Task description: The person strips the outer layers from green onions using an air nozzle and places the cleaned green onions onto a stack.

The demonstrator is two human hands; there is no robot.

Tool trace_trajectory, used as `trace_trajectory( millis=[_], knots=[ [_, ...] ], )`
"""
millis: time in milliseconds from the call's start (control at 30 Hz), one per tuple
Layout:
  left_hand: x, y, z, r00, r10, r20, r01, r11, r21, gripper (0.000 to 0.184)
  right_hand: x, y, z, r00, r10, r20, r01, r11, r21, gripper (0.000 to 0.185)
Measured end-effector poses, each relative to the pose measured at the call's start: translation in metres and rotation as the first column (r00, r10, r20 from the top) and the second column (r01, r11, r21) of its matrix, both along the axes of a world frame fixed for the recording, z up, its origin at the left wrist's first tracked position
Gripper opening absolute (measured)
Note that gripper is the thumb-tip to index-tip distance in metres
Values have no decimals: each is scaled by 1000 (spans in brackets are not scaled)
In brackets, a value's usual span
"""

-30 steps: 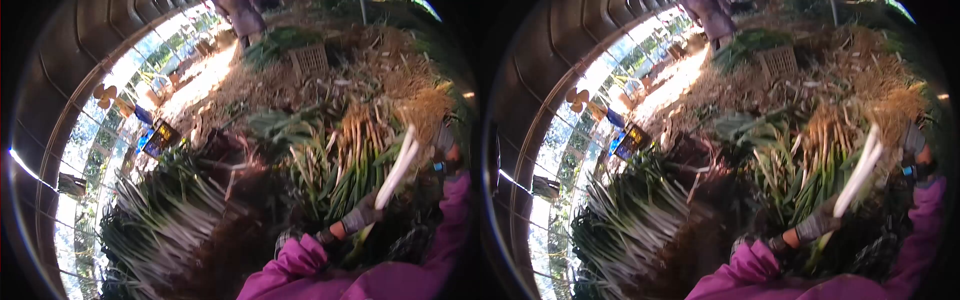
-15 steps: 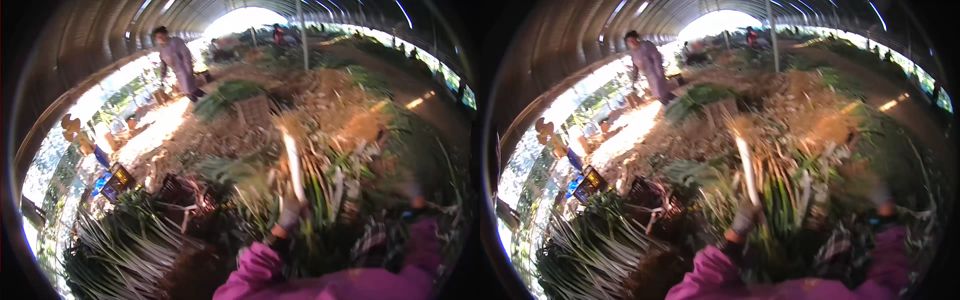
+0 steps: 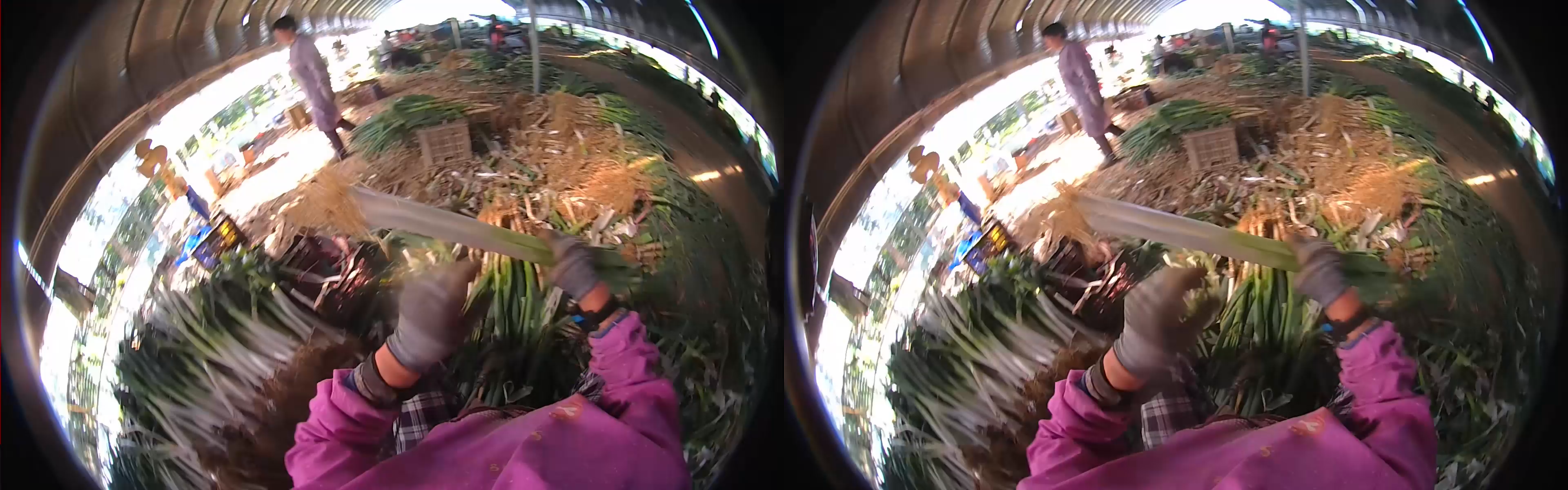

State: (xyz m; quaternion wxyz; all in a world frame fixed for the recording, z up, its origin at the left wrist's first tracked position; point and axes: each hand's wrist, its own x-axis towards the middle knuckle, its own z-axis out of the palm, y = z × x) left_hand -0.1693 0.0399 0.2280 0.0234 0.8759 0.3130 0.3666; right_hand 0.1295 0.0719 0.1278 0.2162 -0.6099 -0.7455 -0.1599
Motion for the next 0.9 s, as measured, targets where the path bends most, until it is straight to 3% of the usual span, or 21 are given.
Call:
trace_trajectory(
  millis=[33,100,133,167,233,300,367,400,433,467,533,567,633,667,700,733,833,900],
  knots=[
    [-13,-11,-9,996,-41,-83,56,980,189,54,4,-8,-2,998,-50,44,54,994,-92,35],
    [-30,-28,-4,969,68,-237,10,950,313,66,-8,-34,0,972,-102,210,138,977,-164,33],
    [-41,-24,-22,922,156,-353,-89,976,198,77,-14,-40,-2,972,-1,237,37,988,-150,31],
    [-57,-17,-46,869,231,-438,-150,966,211,81,-18,-47,-5,960,95,264,-59,988,-140,30],
    [-84,-24,-70,730,69,-680,-301,925,-230,83,-29,-43,-9,919,232,319,-185,968,-170,26],
    [-112,-44,-111,860,-13,-510,-224,889,-400,79,-49,-33,-13,873,321,367,-241,938,-247,21],
    [-131,-71,-142,938,-48,-343,-204,722,-661,75,-86,-7,10,761,356,542,-119,898,-423,19],
    [-138,-86,-166,982,34,-184,-139,793,-593,73,-98,17,9,748,396,533,-229,907,-353,23],
    [-137,-96,-160,983,134,-122,-182,740,-648,73,-128,32,37,731,427,532,-281,899,-336,22],
    [-133,-101,-160,947,279,159,-94,714,-694,73,-151,60,47,689,455,565,-445,880,-166,20],
    [-128,-94,-138,689,430,583,177,681,-711,66,-226,82,109,668,428,609,-619,774,135,17],
    [-133,-84,-119,457,450,767,407,661,-630,62,-259,81,139,697,445,562,-639,741,206,38],
    [-158,-52,-84,-5,455,890,682,653,-330,55,-310,88,166,737,456,499,-660,647,382,55],
    [-185,-31,-108,366,354,861,268,846,-461,55,-321,79,172,732,516,446,-677,623,392,59],
    [-212,-9,-132,580,473,664,-289,881,-375,57,-324,69,170,725,568,389,-689,604,402,63],
    [-249,22,-159,482,731,483,-609,676,-416,59,-315,64,156,676,681,282,-723,537,436,60],
    [-341,105,-207,295,602,742,-496,761,-420,47,-249,50,88,776,631,3,-605,742,289,50],
    [-485,174,-338,398,773,494,-515,634,-577,31,-173,48,6,911,399,-105,-372,904,212,50]
  ],
)
